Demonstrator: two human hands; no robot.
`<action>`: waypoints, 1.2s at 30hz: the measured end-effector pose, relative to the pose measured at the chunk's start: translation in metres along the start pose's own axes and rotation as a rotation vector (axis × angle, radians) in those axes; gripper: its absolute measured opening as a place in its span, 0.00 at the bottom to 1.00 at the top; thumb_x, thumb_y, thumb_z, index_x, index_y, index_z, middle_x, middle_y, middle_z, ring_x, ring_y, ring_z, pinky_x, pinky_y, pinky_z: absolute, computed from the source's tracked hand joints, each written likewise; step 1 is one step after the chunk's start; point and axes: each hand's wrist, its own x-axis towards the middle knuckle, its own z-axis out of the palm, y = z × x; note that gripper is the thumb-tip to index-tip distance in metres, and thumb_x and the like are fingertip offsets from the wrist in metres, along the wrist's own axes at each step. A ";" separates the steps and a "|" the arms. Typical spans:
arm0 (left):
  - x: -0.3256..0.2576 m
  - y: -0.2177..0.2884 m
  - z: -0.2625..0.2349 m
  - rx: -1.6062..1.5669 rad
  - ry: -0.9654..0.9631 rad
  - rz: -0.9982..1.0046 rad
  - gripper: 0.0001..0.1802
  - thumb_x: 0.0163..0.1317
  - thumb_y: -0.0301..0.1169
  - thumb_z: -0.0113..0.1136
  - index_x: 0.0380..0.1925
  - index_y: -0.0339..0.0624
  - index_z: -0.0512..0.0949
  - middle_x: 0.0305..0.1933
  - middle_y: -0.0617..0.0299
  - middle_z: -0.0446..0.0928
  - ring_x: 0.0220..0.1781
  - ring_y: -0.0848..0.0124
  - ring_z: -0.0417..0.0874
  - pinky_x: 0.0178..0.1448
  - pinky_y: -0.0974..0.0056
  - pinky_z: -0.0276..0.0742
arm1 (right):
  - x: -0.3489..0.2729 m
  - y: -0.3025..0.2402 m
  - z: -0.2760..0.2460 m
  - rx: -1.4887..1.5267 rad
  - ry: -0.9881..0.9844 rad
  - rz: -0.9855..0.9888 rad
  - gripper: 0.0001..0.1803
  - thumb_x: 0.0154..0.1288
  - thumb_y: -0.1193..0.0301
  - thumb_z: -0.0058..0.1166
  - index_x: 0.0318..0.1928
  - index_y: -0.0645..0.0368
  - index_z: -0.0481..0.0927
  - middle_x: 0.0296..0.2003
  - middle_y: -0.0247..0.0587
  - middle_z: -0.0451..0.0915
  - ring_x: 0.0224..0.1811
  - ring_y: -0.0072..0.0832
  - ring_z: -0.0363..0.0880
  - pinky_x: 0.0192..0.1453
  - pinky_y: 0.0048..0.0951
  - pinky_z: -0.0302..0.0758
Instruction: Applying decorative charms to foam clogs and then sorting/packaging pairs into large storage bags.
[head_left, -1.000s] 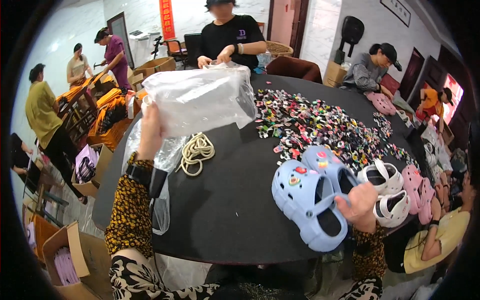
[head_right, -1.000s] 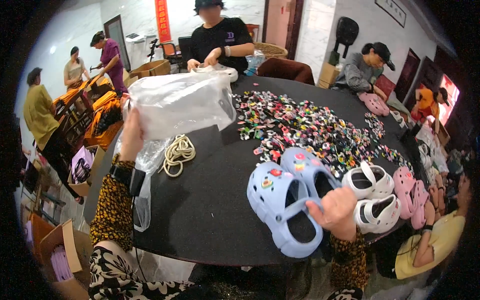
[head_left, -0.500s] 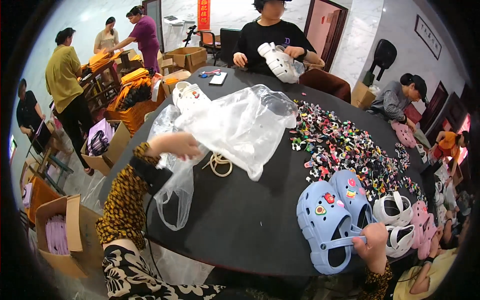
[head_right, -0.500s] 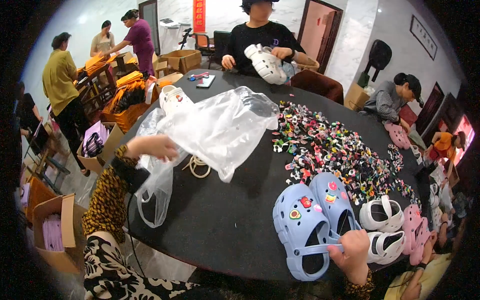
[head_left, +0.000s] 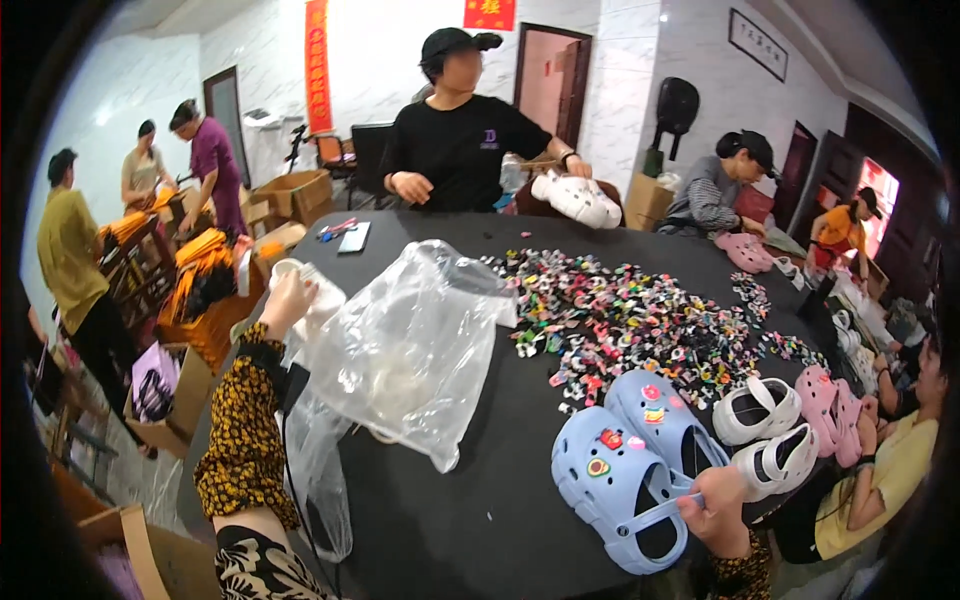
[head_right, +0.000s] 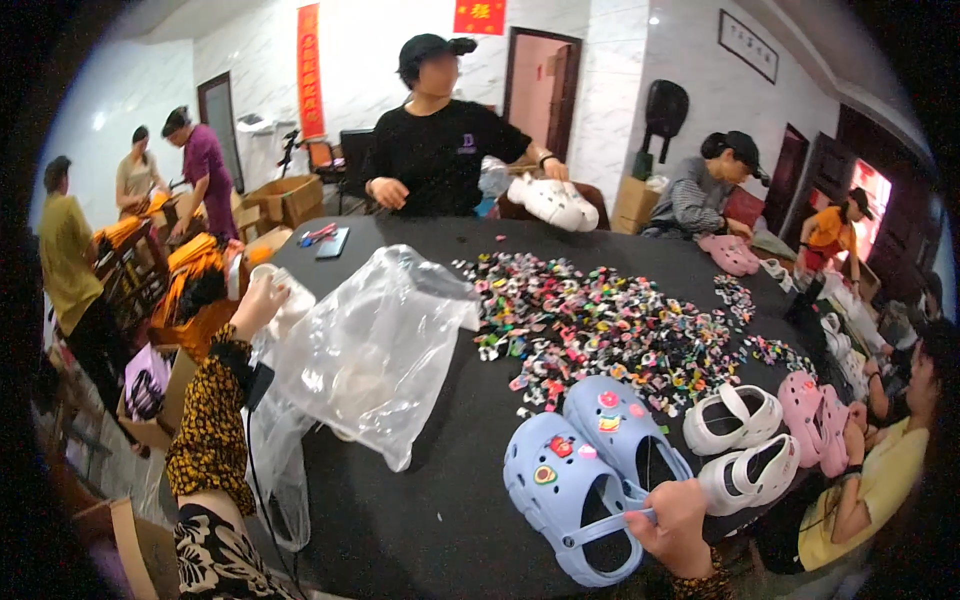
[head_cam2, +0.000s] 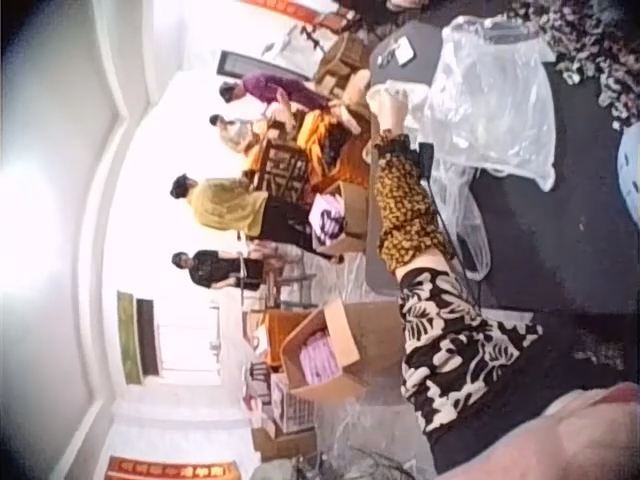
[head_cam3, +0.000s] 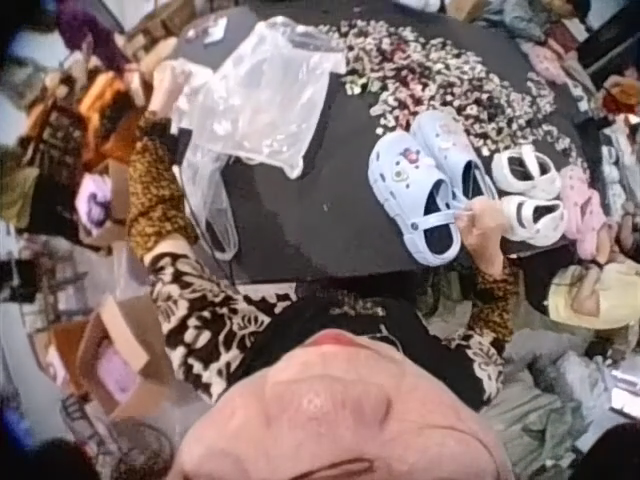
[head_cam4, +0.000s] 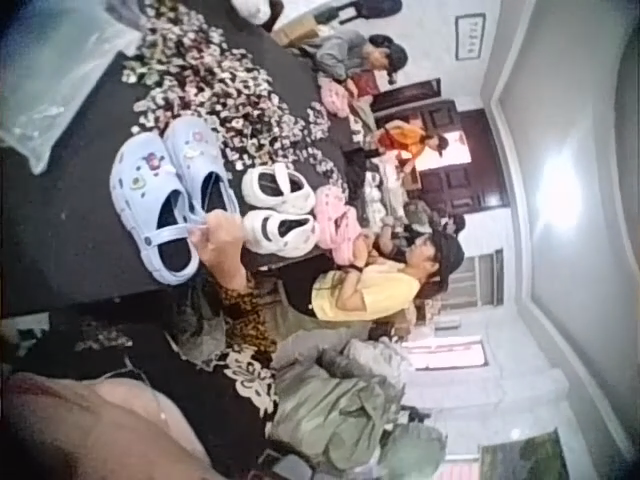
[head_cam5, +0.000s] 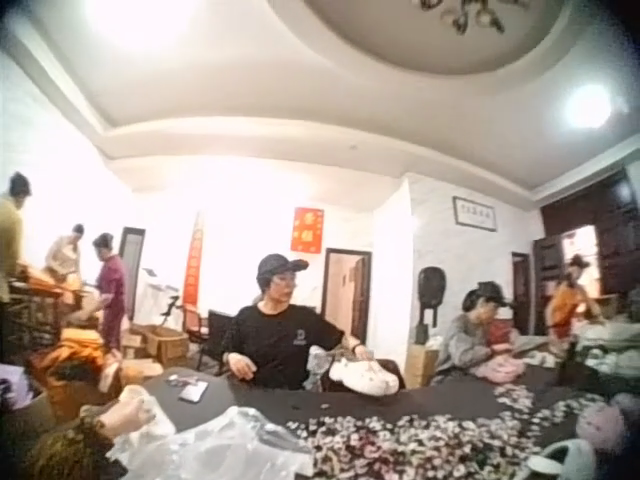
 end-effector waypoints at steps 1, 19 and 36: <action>0.003 0.008 0.006 0.006 0.005 -0.031 0.19 0.58 0.34 0.60 0.37 0.27 0.69 0.40 0.35 0.74 0.47 0.41 0.74 0.51 0.49 0.70 | -0.005 0.000 0.000 -0.006 -0.001 0.030 0.21 0.57 0.53 0.57 0.21 0.55 0.68 0.18 0.41 0.66 0.22 0.44 0.65 0.29 0.43 0.59; 0.002 -0.062 -0.014 -0.124 0.367 -0.182 0.17 0.48 0.28 0.64 0.34 0.29 0.71 0.31 0.45 0.76 0.35 0.53 0.79 0.40 0.56 0.73 | -0.012 -0.001 0.014 0.020 0.066 0.054 0.20 0.57 0.54 0.58 0.24 0.57 0.69 0.23 0.42 0.68 0.25 0.43 0.68 0.31 0.42 0.61; -0.036 0.262 -0.101 -1.033 -0.450 -0.215 0.10 0.59 0.29 0.57 0.33 0.34 0.70 0.31 0.56 0.77 0.23 0.70 0.82 0.25 0.69 0.77 | -0.015 0.003 0.009 0.054 0.082 0.025 0.21 0.57 0.53 0.59 0.25 0.57 0.69 0.22 0.38 0.69 0.26 0.38 0.68 0.35 0.37 0.60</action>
